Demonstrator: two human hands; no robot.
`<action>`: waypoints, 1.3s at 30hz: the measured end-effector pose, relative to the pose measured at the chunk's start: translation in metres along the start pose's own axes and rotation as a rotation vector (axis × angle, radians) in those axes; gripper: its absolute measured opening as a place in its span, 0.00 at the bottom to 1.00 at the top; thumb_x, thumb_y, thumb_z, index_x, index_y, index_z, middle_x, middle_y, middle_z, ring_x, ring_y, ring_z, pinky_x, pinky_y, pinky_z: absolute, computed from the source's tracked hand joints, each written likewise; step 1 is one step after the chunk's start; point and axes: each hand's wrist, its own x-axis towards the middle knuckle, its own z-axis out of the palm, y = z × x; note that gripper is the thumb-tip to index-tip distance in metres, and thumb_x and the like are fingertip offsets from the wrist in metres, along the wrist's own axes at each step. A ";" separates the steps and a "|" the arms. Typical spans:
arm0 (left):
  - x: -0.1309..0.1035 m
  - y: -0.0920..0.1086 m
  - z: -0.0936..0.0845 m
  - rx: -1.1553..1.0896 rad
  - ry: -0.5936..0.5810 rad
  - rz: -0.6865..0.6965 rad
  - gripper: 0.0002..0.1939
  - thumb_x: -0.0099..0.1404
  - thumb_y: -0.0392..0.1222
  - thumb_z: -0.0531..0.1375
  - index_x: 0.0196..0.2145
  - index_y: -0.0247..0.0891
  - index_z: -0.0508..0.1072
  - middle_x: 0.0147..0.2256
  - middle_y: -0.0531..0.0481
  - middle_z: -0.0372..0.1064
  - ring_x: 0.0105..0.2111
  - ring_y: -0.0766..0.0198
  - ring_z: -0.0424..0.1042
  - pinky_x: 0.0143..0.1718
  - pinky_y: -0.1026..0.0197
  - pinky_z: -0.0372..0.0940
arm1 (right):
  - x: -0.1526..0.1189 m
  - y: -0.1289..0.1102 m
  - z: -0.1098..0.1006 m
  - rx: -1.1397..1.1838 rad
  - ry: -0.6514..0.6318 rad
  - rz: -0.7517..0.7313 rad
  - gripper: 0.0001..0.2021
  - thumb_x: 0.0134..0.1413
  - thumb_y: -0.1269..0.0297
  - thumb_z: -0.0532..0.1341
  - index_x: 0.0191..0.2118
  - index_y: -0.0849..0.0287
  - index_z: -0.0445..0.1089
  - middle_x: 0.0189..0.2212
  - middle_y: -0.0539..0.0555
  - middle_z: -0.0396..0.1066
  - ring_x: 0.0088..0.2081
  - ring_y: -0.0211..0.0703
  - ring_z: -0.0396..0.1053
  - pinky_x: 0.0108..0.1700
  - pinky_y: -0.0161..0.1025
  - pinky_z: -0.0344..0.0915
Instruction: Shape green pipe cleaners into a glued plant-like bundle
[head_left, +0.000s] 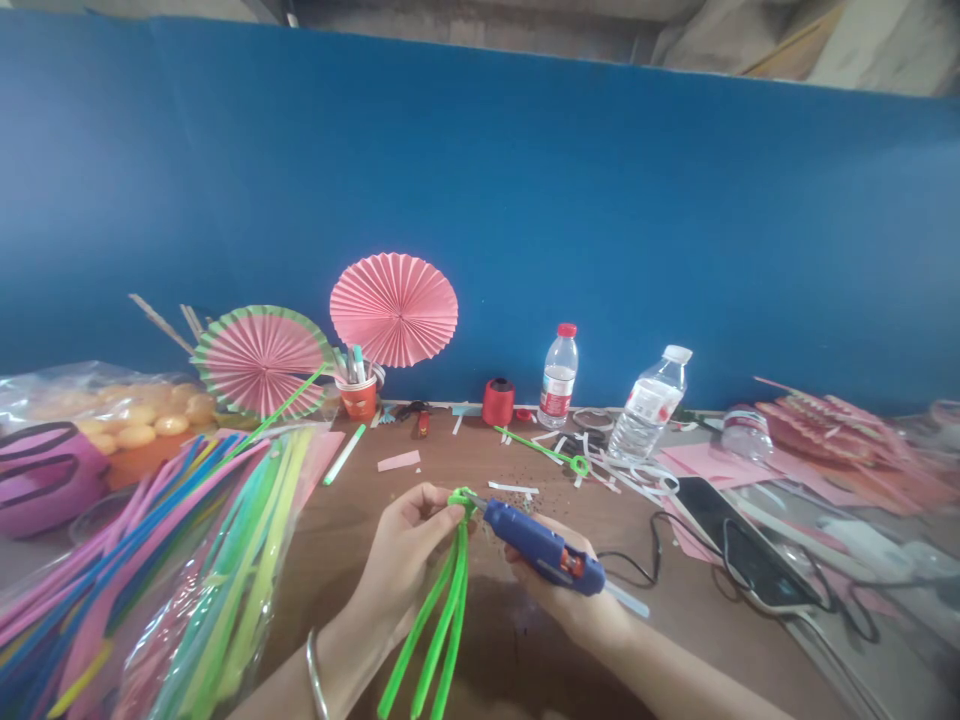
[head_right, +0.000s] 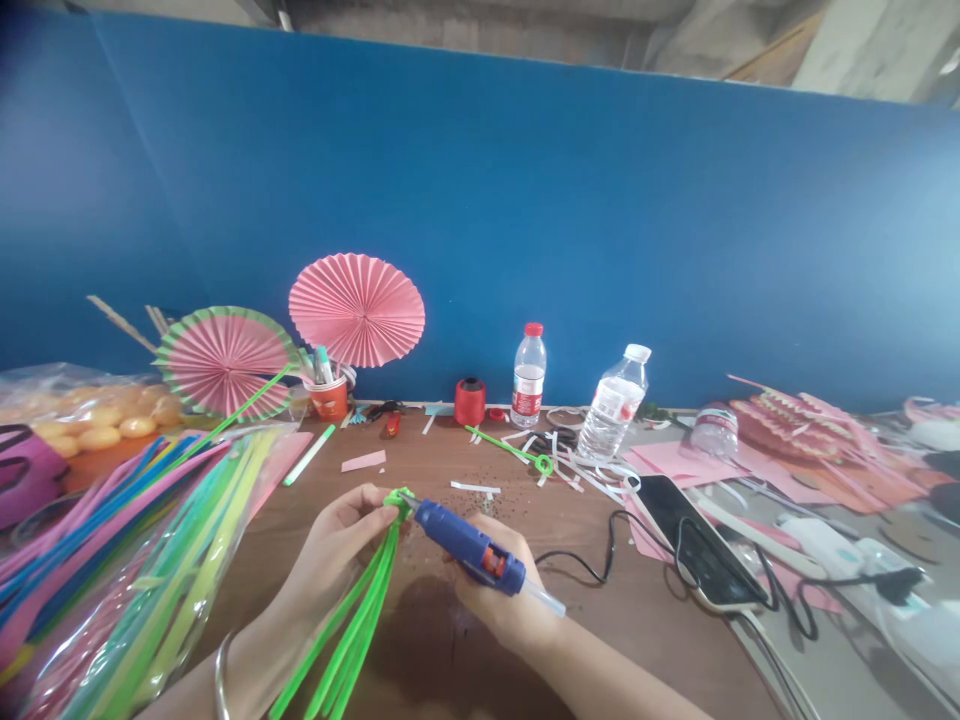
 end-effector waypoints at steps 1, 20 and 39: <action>0.000 0.001 0.001 -0.006 0.004 0.003 0.12 0.47 0.36 0.66 0.23 0.35 0.63 0.18 0.57 0.65 0.18 0.75 0.61 0.19 0.72 0.52 | 0.000 0.002 0.000 -0.011 0.004 -0.006 0.03 0.46 0.71 0.58 0.30 0.60 0.66 0.26 0.51 0.67 0.27 0.38 0.66 0.30 0.32 0.63; 0.003 0.008 0.000 -0.017 0.031 0.006 0.14 0.41 0.38 0.68 0.20 0.35 0.64 0.18 0.55 0.68 0.17 0.71 0.64 0.19 0.69 0.53 | 0.001 -0.003 -0.005 -0.089 0.055 -0.119 0.02 0.46 0.72 0.58 0.29 0.60 0.66 0.25 0.51 0.68 0.26 0.38 0.67 0.28 0.32 0.62; 0.007 0.001 -0.010 -0.012 -0.075 0.012 0.11 0.48 0.38 0.65 0.25 0.36 0.64 0.21 0.53 0.71 0.21 0.70 0.68 0.22 0.70 0.57 | 0.002 -0.008 -0.007 -0.137 0.084 -0.280 0.03 0.45 0.74 0.57 0.27 0.59 0.66 0.24 0.49 0.66 0.25 0.36 0.65 0.28 0.30 0.60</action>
